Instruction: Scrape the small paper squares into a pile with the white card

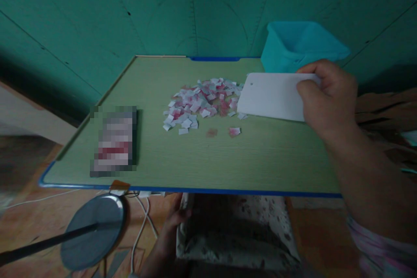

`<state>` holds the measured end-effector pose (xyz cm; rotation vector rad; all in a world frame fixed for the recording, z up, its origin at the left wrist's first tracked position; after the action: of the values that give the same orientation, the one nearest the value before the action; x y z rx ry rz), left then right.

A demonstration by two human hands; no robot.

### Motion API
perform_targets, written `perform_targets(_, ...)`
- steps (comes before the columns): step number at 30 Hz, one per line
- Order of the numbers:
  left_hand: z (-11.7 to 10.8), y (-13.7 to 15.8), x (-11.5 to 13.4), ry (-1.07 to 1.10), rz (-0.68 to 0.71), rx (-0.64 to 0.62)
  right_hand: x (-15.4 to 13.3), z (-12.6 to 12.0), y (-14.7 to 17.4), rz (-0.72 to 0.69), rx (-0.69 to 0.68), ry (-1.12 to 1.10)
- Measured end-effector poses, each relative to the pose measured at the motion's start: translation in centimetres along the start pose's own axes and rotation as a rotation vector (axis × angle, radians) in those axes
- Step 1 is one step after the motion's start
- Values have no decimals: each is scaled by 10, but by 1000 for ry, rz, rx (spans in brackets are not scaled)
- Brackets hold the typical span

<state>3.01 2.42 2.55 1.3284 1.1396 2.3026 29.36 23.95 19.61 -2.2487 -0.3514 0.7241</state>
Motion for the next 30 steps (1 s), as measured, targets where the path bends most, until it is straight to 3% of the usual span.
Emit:
perform_targets(3, -1, -5, 1, -14, 17, 22, -4, 3, 2, -24, -66, 19)
perform_targets(9, 1, -3, 3, -28, 13, 21, 4, -3, -5, 73, -22, -25)
perform_targets(16, 3, 1, 1, -12, -10, 2, -3, 2, -2, 65, -181, -81)
perform_targets(24, 4, 0, 4, -48, -31, 15, 4, 0, -5, 57, -122, 1)
perform_targets(30, 2, -2, 5, -21, -5, -10, -4, 1, -1, 32, -160, -54)
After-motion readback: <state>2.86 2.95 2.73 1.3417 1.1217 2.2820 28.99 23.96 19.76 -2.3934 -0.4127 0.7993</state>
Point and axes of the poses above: each hand's wrist, its own y-axis away from the middle knuckle, its own z-axis out of the palm, x = y × z, the point moved 3 cm from there along -y, towards the middle knuckle, and after that the axes turned 5 degrees about -z, right-handed, at the moved point
